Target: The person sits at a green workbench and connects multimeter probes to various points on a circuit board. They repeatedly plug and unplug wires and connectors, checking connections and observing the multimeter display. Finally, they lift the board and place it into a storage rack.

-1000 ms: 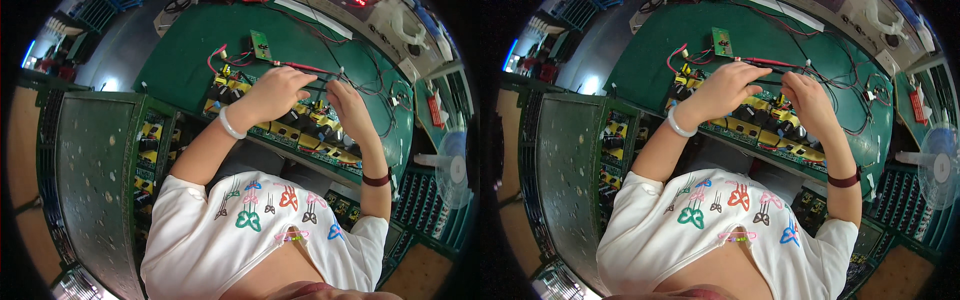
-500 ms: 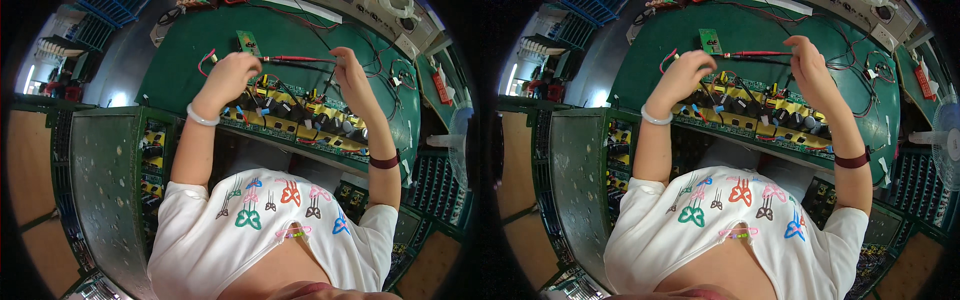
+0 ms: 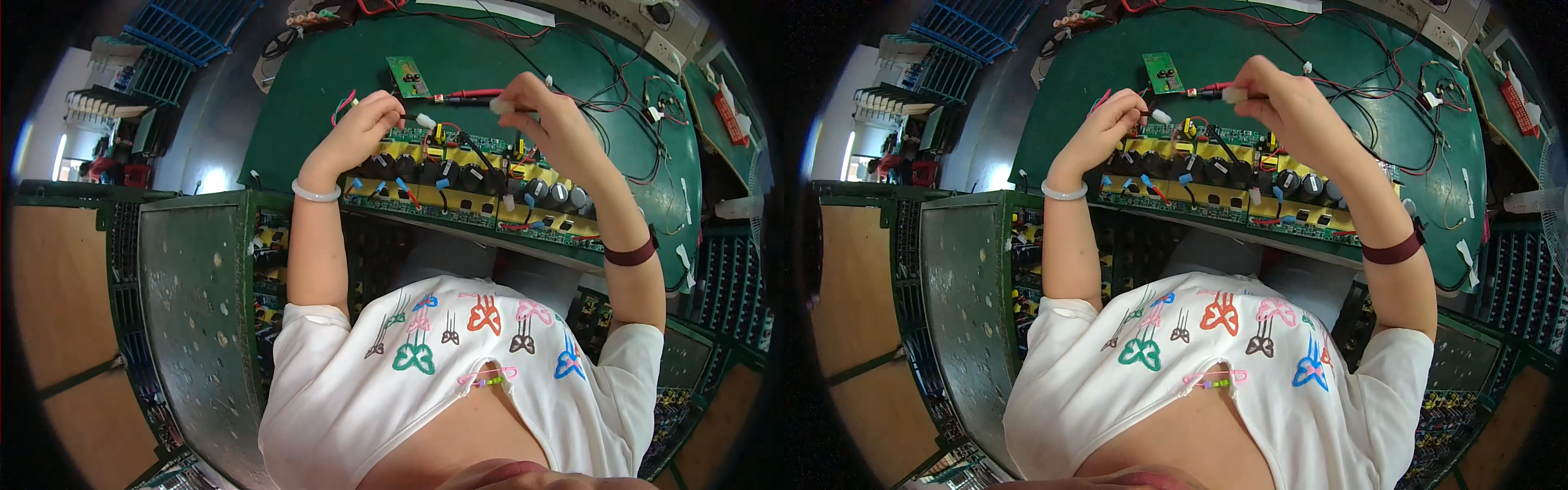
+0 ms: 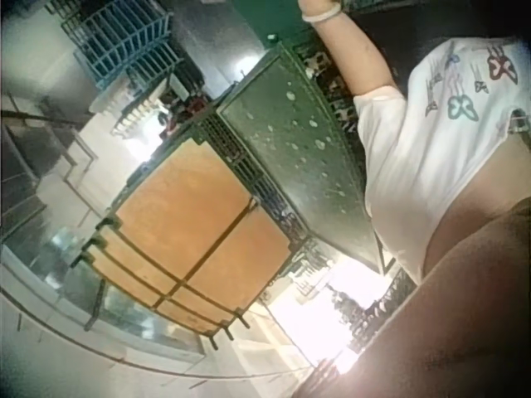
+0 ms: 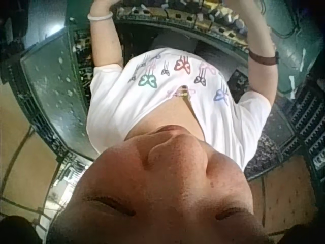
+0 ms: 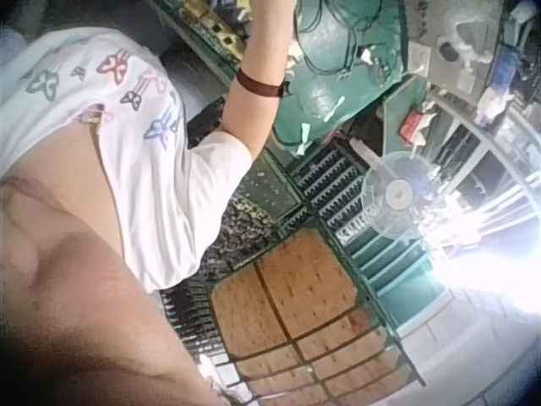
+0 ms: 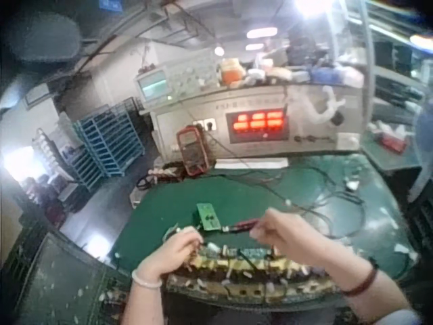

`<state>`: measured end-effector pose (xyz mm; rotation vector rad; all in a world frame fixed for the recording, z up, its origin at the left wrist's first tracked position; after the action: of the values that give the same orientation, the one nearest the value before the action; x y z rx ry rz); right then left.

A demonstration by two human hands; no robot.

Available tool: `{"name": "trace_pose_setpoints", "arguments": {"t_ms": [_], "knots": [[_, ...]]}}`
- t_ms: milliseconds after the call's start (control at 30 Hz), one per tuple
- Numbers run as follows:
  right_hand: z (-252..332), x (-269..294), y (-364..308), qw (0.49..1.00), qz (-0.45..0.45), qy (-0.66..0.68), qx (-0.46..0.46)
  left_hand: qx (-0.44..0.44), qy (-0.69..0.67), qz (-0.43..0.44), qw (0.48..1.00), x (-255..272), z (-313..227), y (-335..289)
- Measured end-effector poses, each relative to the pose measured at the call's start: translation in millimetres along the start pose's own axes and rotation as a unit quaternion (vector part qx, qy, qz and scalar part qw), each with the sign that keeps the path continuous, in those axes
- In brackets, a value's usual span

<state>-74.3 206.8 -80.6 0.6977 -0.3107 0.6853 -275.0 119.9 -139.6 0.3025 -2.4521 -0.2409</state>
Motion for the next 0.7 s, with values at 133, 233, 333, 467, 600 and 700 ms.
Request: {"name": "trace_pose_setpoints", "arguments": {"t_ms": [133,233,333,467,600,700], "knots": [[20.5,-8.4,4.8,0.998,-0.017,-0.007,0.055,-0.017,-0.085,0.003,0.996,-11.2,-12.5,-0.2],[30.3,-13.7,8.5,0.997,-0.031,-0.014,0.076,-0.055,-0.098,-0.018,0.993,-13.3,-32.3,2.4],[32.1,-21.2,10.7,0.997,-0.034,0.008,0.072,-0.092,-0.096,-0.058,0.989,-13.0,-35.9,3.7],[31.1,-31.8,11.4,0.997,-0.032,0.005,0.076,-0.125,-0.086,-0.109,0.982,-10.9,-37.8,1.4],[29.3,-39.7,11.7,0.996,-0.026,0.0,0.08,-0.115,-0.117,-0.137,0.977,-13.9,-29.3,-2.0],[25.4,-44.7,11.7,0.997,-0.023,0.002,0.072,-0.092,-0.101,-0.13,0.982,-15.3,-32.0,-6.3]]}}
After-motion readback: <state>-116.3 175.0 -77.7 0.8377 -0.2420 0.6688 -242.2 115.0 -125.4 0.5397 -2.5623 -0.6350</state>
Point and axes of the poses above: each hand's wrist, its own y-axis towards the middle knuckle, its own x-axis out of the back of the hand, z = x × y, the point moved 10 cm from there along y, towards the middle knuckle, and after that the axes turned 13 degrees about -z, right-handed, at the moved point
